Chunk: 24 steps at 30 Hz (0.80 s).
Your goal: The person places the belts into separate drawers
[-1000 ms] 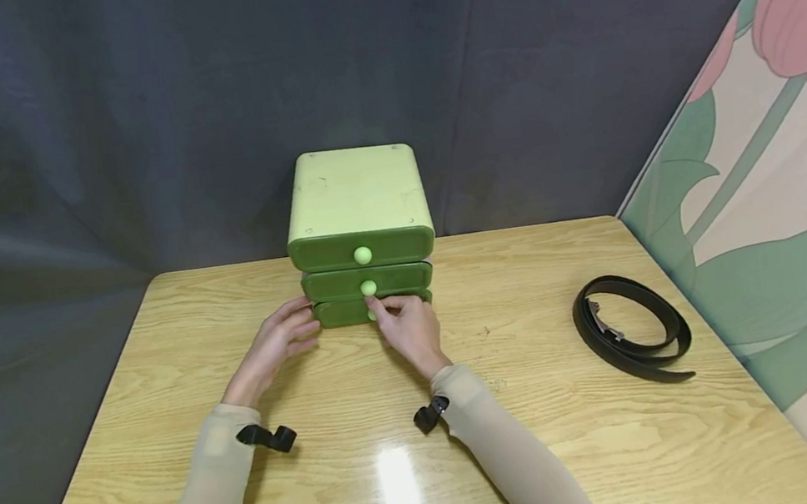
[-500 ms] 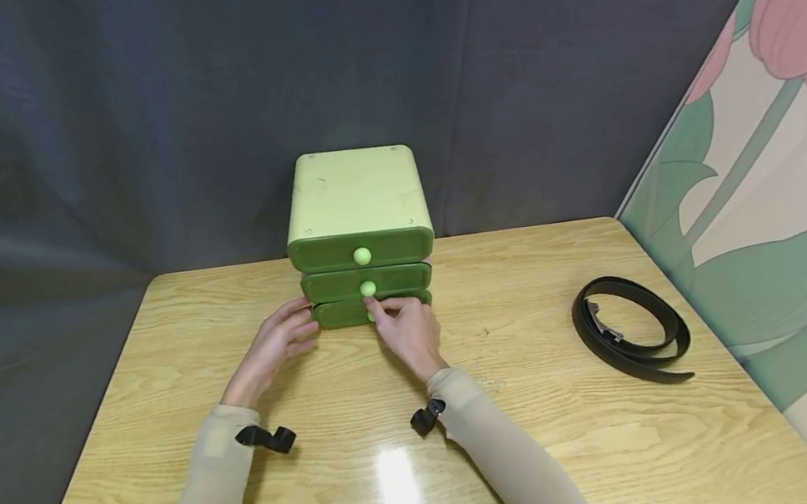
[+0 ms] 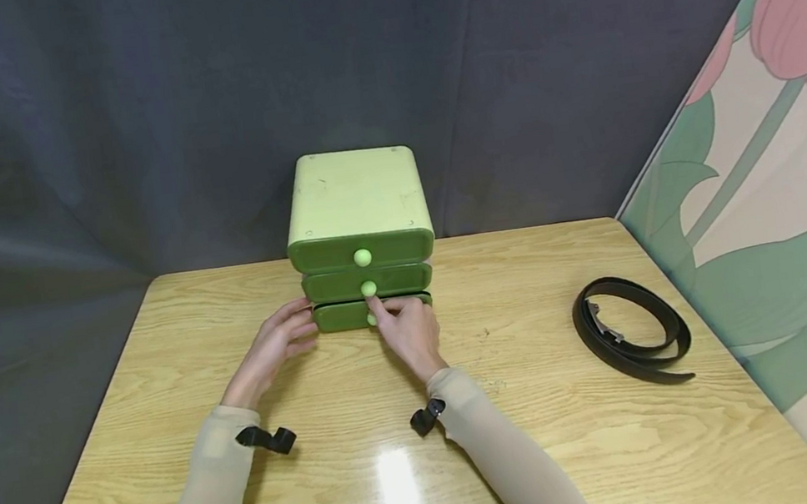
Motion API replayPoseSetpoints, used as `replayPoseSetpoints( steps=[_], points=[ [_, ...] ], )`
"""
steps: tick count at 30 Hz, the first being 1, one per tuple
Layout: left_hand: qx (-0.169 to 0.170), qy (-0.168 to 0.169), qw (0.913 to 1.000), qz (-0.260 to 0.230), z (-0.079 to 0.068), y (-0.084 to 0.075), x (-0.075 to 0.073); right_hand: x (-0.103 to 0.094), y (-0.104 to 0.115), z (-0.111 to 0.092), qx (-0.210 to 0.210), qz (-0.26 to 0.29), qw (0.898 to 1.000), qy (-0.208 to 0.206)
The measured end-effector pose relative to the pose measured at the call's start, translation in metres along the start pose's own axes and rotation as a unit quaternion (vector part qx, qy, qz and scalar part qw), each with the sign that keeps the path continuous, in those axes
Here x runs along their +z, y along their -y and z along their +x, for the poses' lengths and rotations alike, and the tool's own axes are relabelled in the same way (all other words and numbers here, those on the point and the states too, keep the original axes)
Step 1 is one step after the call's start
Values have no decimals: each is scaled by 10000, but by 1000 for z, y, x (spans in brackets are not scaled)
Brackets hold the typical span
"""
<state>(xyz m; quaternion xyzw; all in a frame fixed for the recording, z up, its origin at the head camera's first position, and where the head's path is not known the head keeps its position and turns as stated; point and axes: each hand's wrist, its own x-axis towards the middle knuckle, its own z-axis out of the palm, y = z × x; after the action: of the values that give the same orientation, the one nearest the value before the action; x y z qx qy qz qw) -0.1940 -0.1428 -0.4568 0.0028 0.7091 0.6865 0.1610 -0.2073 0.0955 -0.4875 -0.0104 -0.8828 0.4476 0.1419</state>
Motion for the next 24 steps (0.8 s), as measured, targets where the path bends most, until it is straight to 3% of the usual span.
replayPoseSetpoints(
  steps=[13,24],
  points=[
    [-4,-18,10000,-28,2,2,0,-5,-4,-4,-349,370,9972,553],
    [-78,46,9999,76,3,5,0,-7,-5,-7,-314,504,9952,777]
  ],
)
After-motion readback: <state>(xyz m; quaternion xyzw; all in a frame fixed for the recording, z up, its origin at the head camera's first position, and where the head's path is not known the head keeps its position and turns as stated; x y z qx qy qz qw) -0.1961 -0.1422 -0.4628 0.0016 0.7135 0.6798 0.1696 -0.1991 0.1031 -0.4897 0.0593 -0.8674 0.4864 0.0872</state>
